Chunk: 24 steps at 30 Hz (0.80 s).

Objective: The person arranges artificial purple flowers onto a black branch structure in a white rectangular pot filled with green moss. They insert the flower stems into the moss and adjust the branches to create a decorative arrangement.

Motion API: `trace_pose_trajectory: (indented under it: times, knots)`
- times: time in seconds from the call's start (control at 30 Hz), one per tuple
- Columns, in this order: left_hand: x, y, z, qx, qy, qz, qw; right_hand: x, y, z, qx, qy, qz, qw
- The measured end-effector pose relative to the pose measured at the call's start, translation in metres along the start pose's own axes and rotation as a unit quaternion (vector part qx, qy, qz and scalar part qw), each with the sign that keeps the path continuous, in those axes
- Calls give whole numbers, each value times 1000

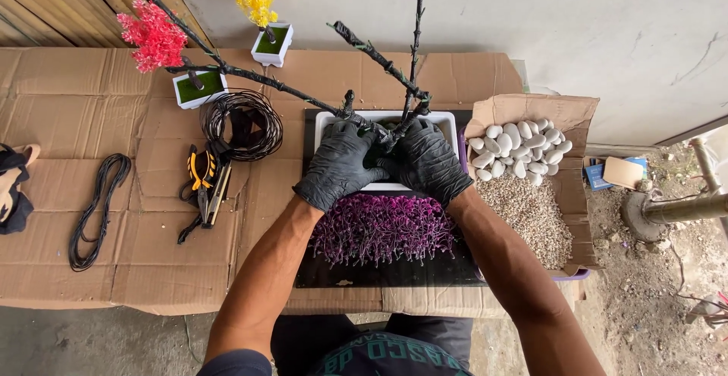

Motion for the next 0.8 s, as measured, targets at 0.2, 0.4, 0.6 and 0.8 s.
trace_pose_trajectory:
  times: [0.2,0.4,0.6,0.8]
  knots:
    - [11,-40,-7,22,1,-35,999,2,5,-7,9,-19,-47,999]
    - [14,-39,-4,58,-16,-18,998,6,10,-15,68,-73,-19,995]
    - [27,-59,-5,42,-15,26,999,1,7,-1,59,28,-63,996]
    - [29,-82,-14,-34,-9,107,994,-11,-18,35,168,-1,-75,983]
Point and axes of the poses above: each hand's wrist, its own x-axis towards the middle knuckle, its own y-axis out of the back of the hand, z = x × y, the point moved 7 cm from there along x, towards the middle knuckle, and after that the axes turned 13 degrees about x, right-handed, at the moved point
